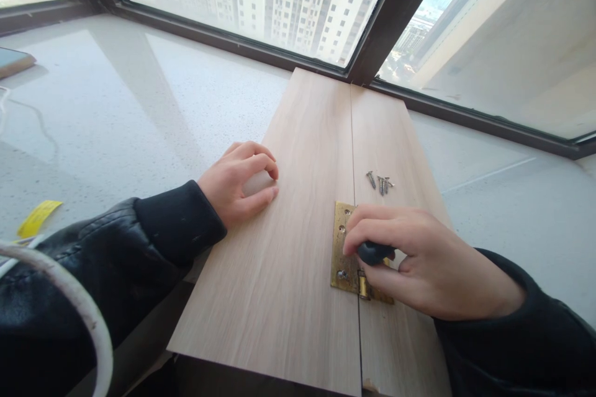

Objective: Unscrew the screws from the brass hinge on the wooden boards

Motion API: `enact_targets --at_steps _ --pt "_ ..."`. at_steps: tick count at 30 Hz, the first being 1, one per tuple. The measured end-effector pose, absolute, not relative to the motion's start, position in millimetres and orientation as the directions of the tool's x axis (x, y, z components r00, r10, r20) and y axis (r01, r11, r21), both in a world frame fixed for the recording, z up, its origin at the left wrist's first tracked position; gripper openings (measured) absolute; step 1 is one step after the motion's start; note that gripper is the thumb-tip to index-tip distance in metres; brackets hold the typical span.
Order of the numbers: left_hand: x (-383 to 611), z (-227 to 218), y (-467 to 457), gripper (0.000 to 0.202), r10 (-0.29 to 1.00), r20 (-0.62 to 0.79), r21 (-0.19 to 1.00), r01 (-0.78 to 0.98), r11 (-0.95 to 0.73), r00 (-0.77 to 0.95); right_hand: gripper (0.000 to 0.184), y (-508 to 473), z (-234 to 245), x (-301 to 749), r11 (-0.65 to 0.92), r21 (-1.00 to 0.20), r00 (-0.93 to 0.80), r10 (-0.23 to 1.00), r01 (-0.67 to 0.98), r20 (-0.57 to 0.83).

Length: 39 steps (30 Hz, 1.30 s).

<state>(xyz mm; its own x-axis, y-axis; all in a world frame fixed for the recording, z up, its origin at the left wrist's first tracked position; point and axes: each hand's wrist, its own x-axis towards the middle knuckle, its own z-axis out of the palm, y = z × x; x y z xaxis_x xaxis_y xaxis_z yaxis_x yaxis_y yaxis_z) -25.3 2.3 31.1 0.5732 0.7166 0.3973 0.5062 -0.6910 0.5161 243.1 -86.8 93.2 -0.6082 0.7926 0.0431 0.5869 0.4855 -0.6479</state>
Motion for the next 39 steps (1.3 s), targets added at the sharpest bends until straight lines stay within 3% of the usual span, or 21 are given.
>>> enact_targets --at_steps 7,10,14,17,22,31,36,39 --pt "-25.3 29.1 2.6 0.015 0.706 0.417 0.513 0.493 -0.703 0.572 0.021 -86.0 98.9 247.0 0.527 -0.638 -0.584 0.798 0.562 0.146" --pt "-25.2 28.7 2.4 0.014 0.71 0.416 0.516 0.495 -0.699 0.568 0.016 -83.1 103.0 255.9 0.486 -0.549 -0.42 0.872 0.68 0.251" --pt "-24.9 27.6 2.3 0.015 0.712 0.422 0.518 0.495 -0.698 0.562 0.01 -78.5 102.1 263.5 0.126 -0.448 0.031 0.944 0.885 0.327" --pt "-24.4 26.0 2.5 0.014 0.709 0.441 0.517 0.489 -0.702 0.551 0.012 -74.5 97.1 264.5 -0.073 -0.408 0.215 0.924 0.91 0.315" --pt "-24.7 25.0 3.3 0.013 0.705 0.446 0.516 0.485 -0.706 0.552 0.012 -65.7 84.3 267.2 -0.122 -0.385 0.265 0.901 0.915 0.343" --pt "-24.5 27.7 2.7 0.015 0.709 0.418 0.523 0.488 -0.699 0.568 0.015 -53.6 70.7 272.1 -0.057 -0.397 0.207 0.916 0.916 0.345" --pt "-24.6 28.0 2.7 0.014 0.712 0.418 0.524 0.49 -0.696 0.564 0.01 -57.1 76.5 265.6 0.039 -0.493 0.259 0.814 0.869 0.52" --pt "-25.3 27.7 3.4 0.014 0.712 0.411 0.518 0.497 -0.697 0.57 0.024 -63.8 81.5 258.4 0.071 -0.535 0.273 0.799 0.842 0.536"
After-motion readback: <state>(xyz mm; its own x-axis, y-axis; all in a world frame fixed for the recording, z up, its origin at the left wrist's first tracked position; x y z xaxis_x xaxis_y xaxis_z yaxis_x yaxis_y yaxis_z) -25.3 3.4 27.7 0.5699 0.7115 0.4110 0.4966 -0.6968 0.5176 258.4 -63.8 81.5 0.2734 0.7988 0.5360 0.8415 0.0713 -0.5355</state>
